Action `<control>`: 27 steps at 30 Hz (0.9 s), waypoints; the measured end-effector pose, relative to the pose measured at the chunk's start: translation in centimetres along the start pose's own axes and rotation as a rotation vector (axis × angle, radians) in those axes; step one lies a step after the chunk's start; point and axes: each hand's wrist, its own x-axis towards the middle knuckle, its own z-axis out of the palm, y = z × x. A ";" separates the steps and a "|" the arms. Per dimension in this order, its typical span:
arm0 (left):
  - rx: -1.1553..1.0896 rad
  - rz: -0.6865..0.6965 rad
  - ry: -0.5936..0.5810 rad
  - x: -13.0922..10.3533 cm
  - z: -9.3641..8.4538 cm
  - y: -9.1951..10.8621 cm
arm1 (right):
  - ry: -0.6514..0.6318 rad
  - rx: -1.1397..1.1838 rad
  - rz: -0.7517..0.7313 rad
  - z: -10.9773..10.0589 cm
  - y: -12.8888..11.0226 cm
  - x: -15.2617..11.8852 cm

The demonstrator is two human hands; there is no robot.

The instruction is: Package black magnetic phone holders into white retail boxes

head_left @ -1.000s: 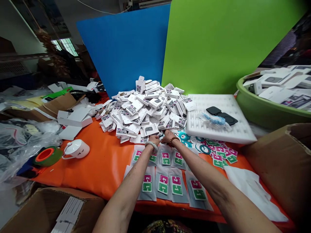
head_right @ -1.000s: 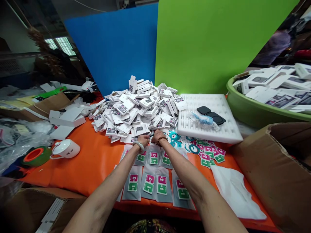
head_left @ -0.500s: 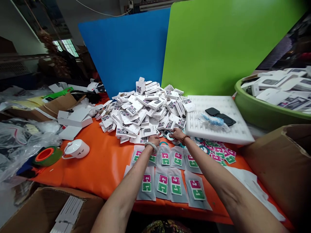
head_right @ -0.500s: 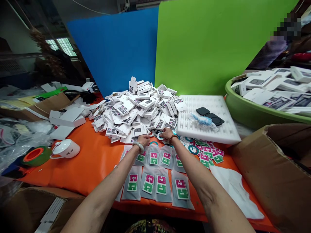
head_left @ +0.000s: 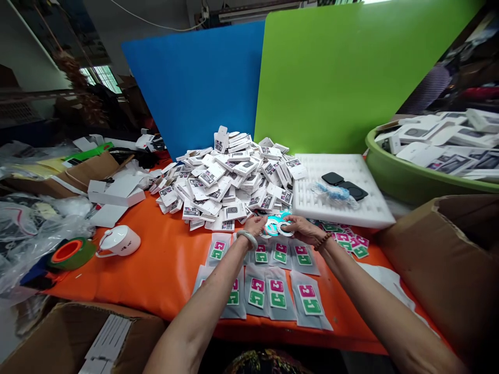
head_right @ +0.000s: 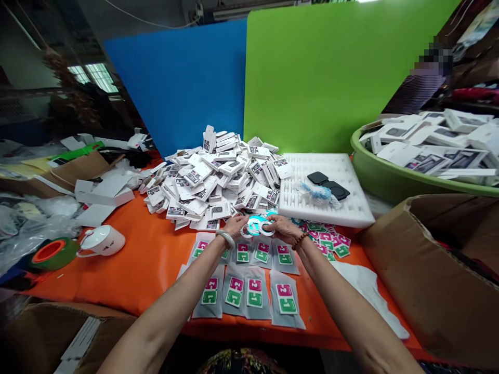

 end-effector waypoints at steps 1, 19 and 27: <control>-0.045 -0.010 -0.025 -0.1 0.3 0.4 | -0.010 0.007 -0.014 0.4 -0.3 -0.2; -0.876 -0.276 -0.157 -10.8 -3.2 0.4 | 0.102 -0.698 -0.562 10.3 -1.3 -6.1; -0.666 -0.215 -0.117 -18.3 -5.3 -2.5 | -0.297 -0.068 -0.094 12.2 0.3 -8.8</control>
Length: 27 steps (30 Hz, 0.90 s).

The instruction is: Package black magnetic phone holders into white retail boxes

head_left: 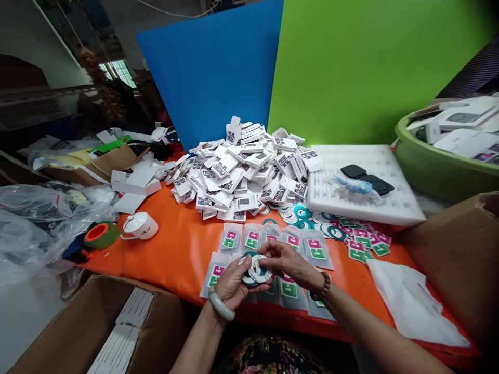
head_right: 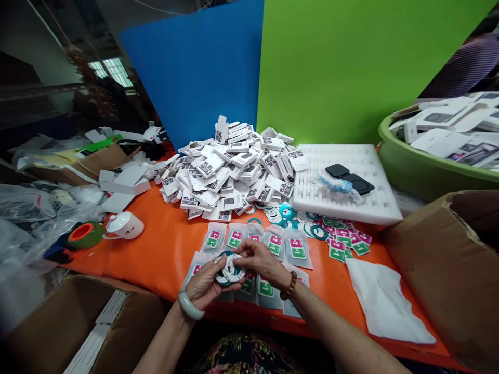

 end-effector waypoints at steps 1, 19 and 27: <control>-0.003 0.004 0.011 -0.6 -0.2 -0.3 | -0.020 0.071 0.041 0.3 0.4 0.0; -0.147 0.245 0.373 -4.3 -4.4 -1.7 | -0.059 0.091 0.164 3.3 1.6 4.7; -0.133 0.202 0.482 -6.7 -5.4 -2.1 | 0.109 -0.217 0.018 3.6 0.8 11.5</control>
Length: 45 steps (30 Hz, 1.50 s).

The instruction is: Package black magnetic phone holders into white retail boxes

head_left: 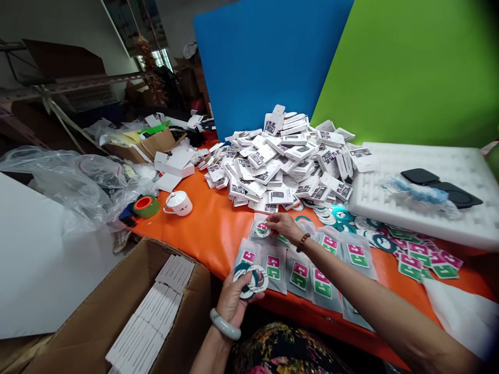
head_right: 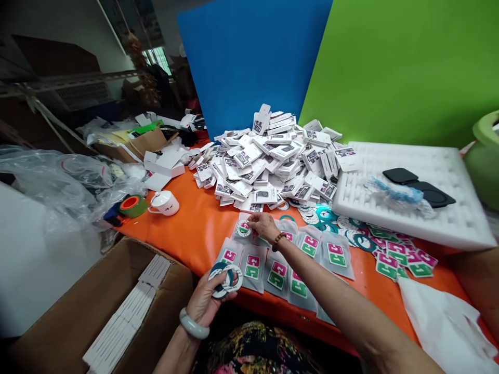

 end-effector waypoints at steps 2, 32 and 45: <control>0.008 -0.005 0.006 -0.4 -0.3 0.1 | 0.057 -0.083 -0.023 0.7 0.1 1.2; -0.023 0.134 -0.013 0.6 2.0 -0.9 | -0.386 0.254 0.131 0.7 1.5 -8.7; 0.061 0.147 0.037 0.4 1.4 -1.6 | 0.156 -0.114 0.018 -5.3 3.0 -3.0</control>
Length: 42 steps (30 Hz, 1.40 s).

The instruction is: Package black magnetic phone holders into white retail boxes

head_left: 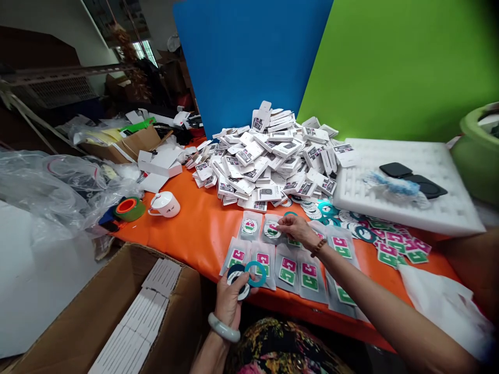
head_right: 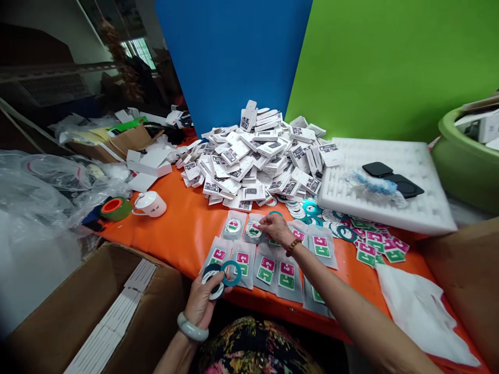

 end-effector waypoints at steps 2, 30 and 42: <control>-0.002 -0.005 -0.002 -0.1 0.1 -0.1 | 0.058 -0.089 -0.029 0.2 0.3 0.9; -0.082 -0.134 0.035 -2.4 -3.2 -0.3 | -0.305 0.125 -0.048 8.7 -2.2 -3.8; -0.022 -0.124 0.041 -2.0 -3.3 -0.2 | -0.136 -0.254 -0.293 10.2 -2.9 -5.1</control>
